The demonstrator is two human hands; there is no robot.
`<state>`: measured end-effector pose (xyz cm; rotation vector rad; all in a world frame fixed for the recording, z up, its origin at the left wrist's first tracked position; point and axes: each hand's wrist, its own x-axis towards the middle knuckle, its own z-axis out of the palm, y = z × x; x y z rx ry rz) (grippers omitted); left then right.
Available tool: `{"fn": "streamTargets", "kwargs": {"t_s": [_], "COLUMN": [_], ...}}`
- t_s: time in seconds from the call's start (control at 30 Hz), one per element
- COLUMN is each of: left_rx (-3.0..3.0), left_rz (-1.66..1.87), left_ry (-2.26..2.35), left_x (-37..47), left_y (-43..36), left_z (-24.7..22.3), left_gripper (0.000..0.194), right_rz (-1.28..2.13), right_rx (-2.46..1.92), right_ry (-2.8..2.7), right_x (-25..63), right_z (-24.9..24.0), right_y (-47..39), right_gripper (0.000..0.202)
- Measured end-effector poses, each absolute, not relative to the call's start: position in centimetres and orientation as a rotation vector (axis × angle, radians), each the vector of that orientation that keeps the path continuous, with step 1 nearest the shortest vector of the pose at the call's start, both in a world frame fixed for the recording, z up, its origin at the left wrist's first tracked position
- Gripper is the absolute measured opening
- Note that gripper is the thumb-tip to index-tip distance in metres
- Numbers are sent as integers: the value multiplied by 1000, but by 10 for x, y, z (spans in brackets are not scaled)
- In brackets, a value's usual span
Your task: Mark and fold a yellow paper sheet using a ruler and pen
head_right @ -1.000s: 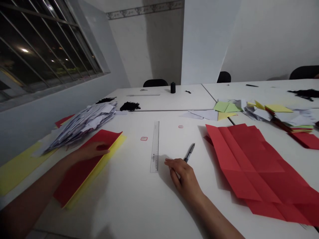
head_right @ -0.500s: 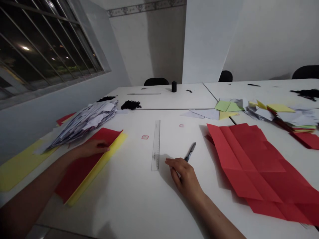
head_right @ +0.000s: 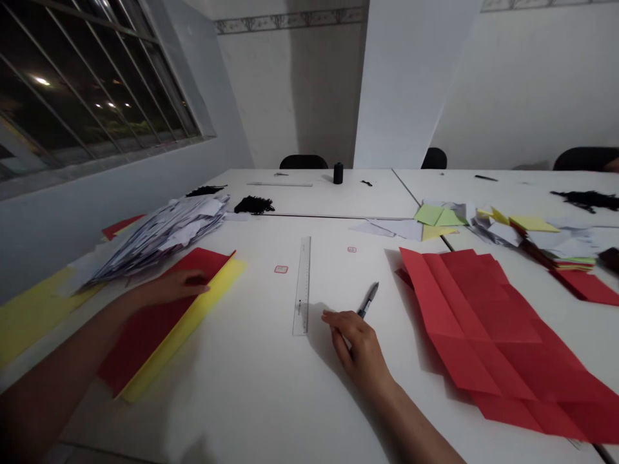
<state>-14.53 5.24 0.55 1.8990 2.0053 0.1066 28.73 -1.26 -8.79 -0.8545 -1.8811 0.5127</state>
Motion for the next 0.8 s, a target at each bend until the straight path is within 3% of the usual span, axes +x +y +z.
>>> {"fn": "streamTargets", "kwargs": {"t_s": [0.17,0.43,0.57,0.8], "left_rx": [1890,1904,1903,1863], "left_rz": [91,219,271,331], "left_ry": [1844,1791,1776,1823], "left_x": [-162,-174,-172,-164], "left_y": [51,46,42,39], "left_z": [2,-9,-11,-16], "left_gripper": [46,44,44,42], "right_rz": [848,2211,2337,2375], "right_rx": [-837,-784,-857,-871], "right_ry": [-1886,-1146,-871,-927], "right_x": [252,81,23,0], "right_z": [-75,-52,-59,-70], "right_y": [-28,-15,4,15], "right_gripper": [26,33,26,16]}}
